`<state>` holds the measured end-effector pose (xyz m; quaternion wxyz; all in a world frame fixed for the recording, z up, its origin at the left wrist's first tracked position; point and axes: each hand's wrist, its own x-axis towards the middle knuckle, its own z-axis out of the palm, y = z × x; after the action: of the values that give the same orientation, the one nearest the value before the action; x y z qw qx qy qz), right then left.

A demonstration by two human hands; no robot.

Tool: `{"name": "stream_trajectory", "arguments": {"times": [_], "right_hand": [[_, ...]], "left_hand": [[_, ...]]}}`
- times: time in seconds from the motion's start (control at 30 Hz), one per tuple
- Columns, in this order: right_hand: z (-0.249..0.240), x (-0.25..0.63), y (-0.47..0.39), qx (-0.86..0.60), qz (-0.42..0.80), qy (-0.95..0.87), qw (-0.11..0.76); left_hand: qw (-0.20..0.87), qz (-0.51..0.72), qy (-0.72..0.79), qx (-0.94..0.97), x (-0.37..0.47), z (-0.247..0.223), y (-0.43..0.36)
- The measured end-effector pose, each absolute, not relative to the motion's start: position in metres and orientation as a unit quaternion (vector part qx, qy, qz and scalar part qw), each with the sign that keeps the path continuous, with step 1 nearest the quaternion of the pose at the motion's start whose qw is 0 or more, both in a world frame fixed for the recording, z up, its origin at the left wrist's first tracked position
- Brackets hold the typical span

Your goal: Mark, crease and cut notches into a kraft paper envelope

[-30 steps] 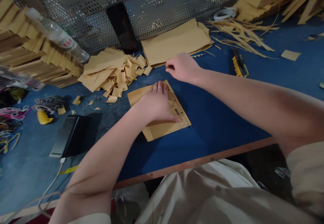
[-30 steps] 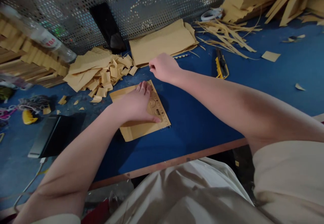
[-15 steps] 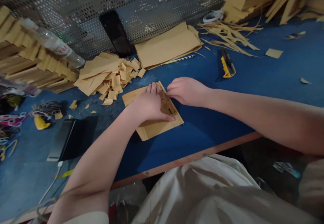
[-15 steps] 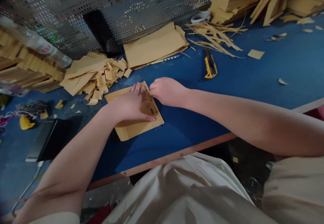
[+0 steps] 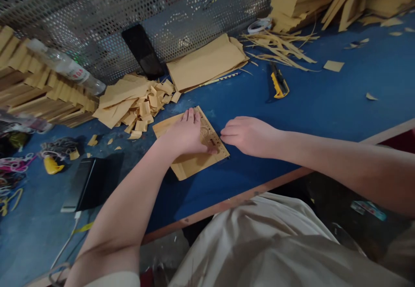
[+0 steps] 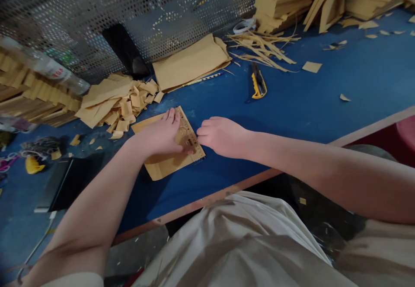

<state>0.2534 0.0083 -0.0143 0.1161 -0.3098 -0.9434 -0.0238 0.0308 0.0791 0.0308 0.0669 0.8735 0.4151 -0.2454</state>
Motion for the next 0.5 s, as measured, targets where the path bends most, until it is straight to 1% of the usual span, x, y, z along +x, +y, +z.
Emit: {"name": "stream_trajectory", "arguments": {"times": [0.13, 0.23, 0.37, 0.5], "right_hand": [[-0.013, 0.257, -0.013, -0.281, -0.055, -0.952, 0.109], [-0.012, 0.261, -0.026, -0.262, -0.049, -0.958, 0.103], [0.001, 0.266, -0.034, -0.229, 0.000, -0.970, 0.081], [0.027, 0.271, -0.018, -0.219, 0.069, -0.972, 0.042]], "left_hand": [[0.072, -0.240, 0.422, 0.871, 0.029, 0.029, 0.080], [0.073, -0.243, 0.420, 0.871, 0.029, 0.030, 0.080], [0.061, -0.255, 0.424, 0.867, 0.030, 0.032, 0.079], [0.058, -0.274, 0.426, 0.860, 0.031, 0.035, 0.078]]}}
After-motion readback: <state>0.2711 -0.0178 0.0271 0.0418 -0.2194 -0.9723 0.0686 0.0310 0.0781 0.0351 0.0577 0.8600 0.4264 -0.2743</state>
